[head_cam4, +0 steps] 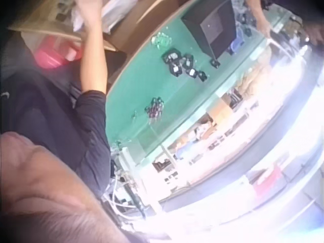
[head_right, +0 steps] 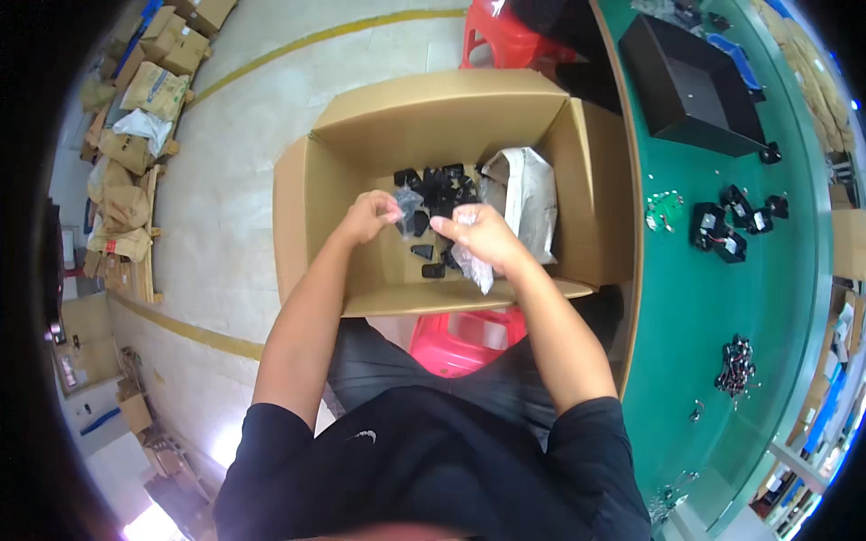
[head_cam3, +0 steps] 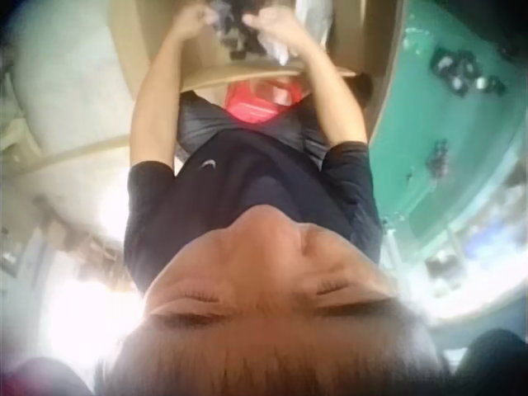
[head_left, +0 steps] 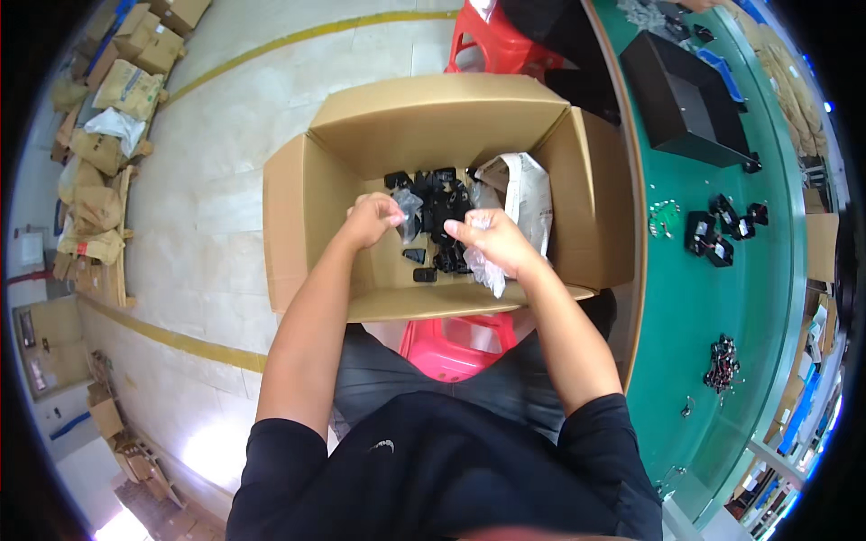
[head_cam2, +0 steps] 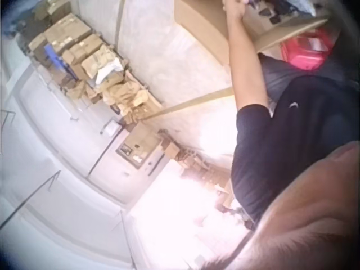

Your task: The person assembles electronic components by inserting circuit boards into plastic housings and securing them with a pneumatic screwdriver. They then sort through plastic bags and components in a cardboard box before returning to the assembly task.

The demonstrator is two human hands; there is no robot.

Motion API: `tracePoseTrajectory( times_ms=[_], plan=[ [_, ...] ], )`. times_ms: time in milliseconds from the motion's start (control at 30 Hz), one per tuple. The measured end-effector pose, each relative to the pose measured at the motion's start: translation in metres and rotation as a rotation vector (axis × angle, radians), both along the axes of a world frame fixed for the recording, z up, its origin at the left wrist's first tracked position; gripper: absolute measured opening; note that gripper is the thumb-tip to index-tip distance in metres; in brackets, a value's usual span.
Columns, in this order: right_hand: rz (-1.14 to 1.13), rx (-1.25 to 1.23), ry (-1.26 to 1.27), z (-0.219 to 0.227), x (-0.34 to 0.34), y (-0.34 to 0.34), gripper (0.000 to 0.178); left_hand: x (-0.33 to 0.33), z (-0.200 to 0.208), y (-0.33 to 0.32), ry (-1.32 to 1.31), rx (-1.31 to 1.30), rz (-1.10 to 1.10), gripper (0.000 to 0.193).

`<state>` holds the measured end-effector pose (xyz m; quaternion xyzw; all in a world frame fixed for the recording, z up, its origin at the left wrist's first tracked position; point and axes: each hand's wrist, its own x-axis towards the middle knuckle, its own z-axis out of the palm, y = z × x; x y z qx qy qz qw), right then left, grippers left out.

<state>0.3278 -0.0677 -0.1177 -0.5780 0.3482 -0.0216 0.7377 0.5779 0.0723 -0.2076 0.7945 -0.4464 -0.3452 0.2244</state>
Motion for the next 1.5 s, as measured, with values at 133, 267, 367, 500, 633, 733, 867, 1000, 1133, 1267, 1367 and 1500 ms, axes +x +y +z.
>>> tracePoseTrajectory(
  times_ms=[133, 267, 367, 500, 633, 733, 867, 1000, 1133, 1267, 1367, 1500],
  plan=[
    [-0.084, -0.023, -0.007, 0.008, -0.024, 0.021, 0.044, -0.008, 0.032, 0.008, -0.232, -0.026, -0.009, 0.012],
    [-0.142, 0.050, -0.021, 0.014, -0.044, 0.037, 0.044, -0.019, 0.057, 0.000, -0.273, 0.109, 0.034, 0.021],
    [-0.098, 0.036, -0.077, 0.022, -0.045, 0.045, 0.041, -0.004, 0.055, 0.000, -0.056, 0.047, 0.029, 0.025],
    [-0.146, -0.126, -0.046, 0.018, -0.054, 0.047, 0.028, -0.026, 0.089, -0.003, 0.934, -0.380, 0.105, 0.017],
    [-0.318, -0.172, -0.203, 0.027, -0.053, 0.062, 0.021, -0.067, 0.129, 0.011, 1.647, -0.655, 0.052, 0.018],
    [-0.401, 0.202, -0.294, 0.045, -0.060, 0.061, 0.024, -0.092, 0.147, 0.022, 1.791, -0.786, 0.010, 0.017],
    [-0.287, 0.248, -0.390, 0.071, -0.062, 0.073, 0.029, -0.107, 0.156, 0.026, 1.891, -0.851, -0.040, 0.015],
    [-0.257, 0.108, -0.398, 0.089, -0.070, 0.077, 0.013, -0.117, 0.167, 0.028, 1.892, -0.842, -0.226, 0.018],
    [-0.279, -0.481, -0.162, 0.113, -0.082, 0.086, 0.007, -0.123, 0.197, 0.041, 1.298, -0.630, 0.544, 0.039],
    [-0.438, -0.809, -0.110, 0.135, -0.092, 0.108, 0.016, -0.190, 0.240, 0.077, -0.056, -0.990, 0.300, 0.044],
    [-0.476, -0.933, -0.091, 0.153, -0.093, 0.123, 0.015, -0.217, 0.268, 0.100, -0.233, -1.062, 0.132, 0.048],
    [-0.516, -0.938, -0.103, 0.163, -0.093, 0.128, 0.016, -0.218, 0.275, 0.102, -0.204, -0.795, 0.077, 0.055]
  ],
)
